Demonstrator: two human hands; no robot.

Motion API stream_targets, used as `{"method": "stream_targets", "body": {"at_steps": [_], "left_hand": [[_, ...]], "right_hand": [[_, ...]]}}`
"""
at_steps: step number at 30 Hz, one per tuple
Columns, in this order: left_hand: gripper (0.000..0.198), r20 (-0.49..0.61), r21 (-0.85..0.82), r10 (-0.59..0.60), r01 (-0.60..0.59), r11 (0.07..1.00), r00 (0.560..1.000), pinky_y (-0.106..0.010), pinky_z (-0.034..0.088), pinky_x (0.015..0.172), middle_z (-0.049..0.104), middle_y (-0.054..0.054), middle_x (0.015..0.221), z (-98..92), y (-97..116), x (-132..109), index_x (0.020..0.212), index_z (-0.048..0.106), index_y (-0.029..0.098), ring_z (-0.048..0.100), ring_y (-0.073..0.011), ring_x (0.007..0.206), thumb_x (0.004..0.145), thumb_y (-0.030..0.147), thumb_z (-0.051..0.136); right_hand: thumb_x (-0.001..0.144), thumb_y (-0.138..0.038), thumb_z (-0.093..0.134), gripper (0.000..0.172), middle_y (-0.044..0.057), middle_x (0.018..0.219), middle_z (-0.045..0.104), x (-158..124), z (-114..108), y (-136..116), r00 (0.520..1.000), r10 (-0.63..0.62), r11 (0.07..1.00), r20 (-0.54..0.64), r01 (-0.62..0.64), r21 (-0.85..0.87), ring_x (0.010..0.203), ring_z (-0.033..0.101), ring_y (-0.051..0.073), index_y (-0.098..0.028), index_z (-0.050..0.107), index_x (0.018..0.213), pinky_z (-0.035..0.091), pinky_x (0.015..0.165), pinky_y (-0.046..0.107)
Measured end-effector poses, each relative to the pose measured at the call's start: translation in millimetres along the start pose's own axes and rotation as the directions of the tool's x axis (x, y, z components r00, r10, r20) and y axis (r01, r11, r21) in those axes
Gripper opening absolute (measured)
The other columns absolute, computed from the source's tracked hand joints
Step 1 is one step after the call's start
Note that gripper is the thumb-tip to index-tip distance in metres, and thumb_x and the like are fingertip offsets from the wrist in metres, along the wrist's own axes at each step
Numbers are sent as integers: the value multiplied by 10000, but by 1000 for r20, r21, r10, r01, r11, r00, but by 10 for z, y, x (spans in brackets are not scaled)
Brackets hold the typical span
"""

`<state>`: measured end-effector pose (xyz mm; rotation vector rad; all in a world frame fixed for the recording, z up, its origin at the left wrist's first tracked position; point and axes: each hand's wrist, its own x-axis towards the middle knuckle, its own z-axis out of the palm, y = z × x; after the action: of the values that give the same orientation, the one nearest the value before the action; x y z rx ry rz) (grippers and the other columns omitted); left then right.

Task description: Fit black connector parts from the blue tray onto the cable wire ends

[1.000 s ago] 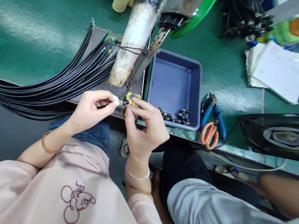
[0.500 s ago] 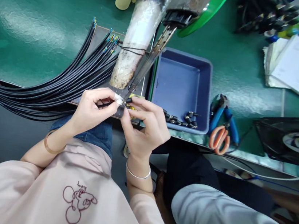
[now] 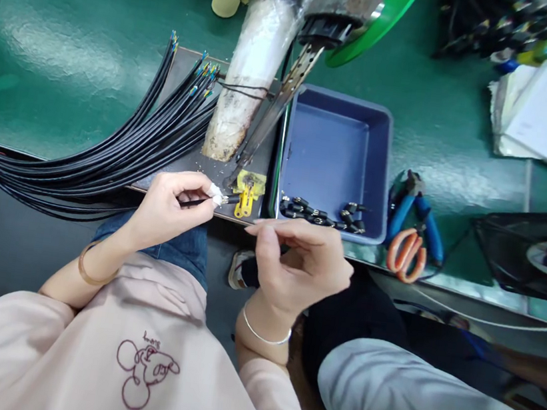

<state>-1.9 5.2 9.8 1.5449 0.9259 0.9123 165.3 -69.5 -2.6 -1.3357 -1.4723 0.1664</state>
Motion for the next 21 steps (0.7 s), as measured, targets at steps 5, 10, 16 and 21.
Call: {"method": "stream_targets", "body": {"at_steps": [5, 10, 16, 21], "left_hand": [[133, 177, 69, -6, -6, 998, 984, -184, 374, 526, 542, 28, 600, -69, -1, -111, 663, 621, 134, 449, -71, 553, 789, 127, 578], [160, 439, 271, 27, -161, 949, 898, -209, 407, 583, 687, -3, 658, -162, -58, -270, 756, 722, 130, 545, -88, 565, 858, 115, 601], [142, 265, 363, 93, -189, 912, 960, -207, 474, 590, 755, -41, 748, -243, -125, -328, 880, 763, 130, 641, -110, 597, 914, 208, 650], [212, -19, 753, 259, -156, 639, 966, -290, 498, 679, 722, -71, 815, -311, -104, -78, 1032, 765, 133, 675, -187, 736, 956, 224, 590]], "right_hand": [[915, -147, 642, 141, -58, 623, 625, 63, -111, -8, 932, -33, 970, 361, 117, -213, 512, 599, 91, -220, 599, 803, 480, 537, 213], [947, -176, 619, 101, -2, 792, 742, 61, 7, 86, 973, -15, 972, 228, 68, -224, 706, 738, 139, -220, 629, 857, 571, 659, 233], [920, -251, 682, 46, -42, 690, 730, -4, 0, 156, 990, 11, 991, -138, -30, -133, 486, 684, 123, -232, 662, 883, 500, 443, 226], [898, -566, 643, 359, -60, 468, 592, -145, -540, 2, 995, -99, 992, 16, 100, -73, 347, 521, 138, -300, 614, 659, 559, 472, 325]]}}
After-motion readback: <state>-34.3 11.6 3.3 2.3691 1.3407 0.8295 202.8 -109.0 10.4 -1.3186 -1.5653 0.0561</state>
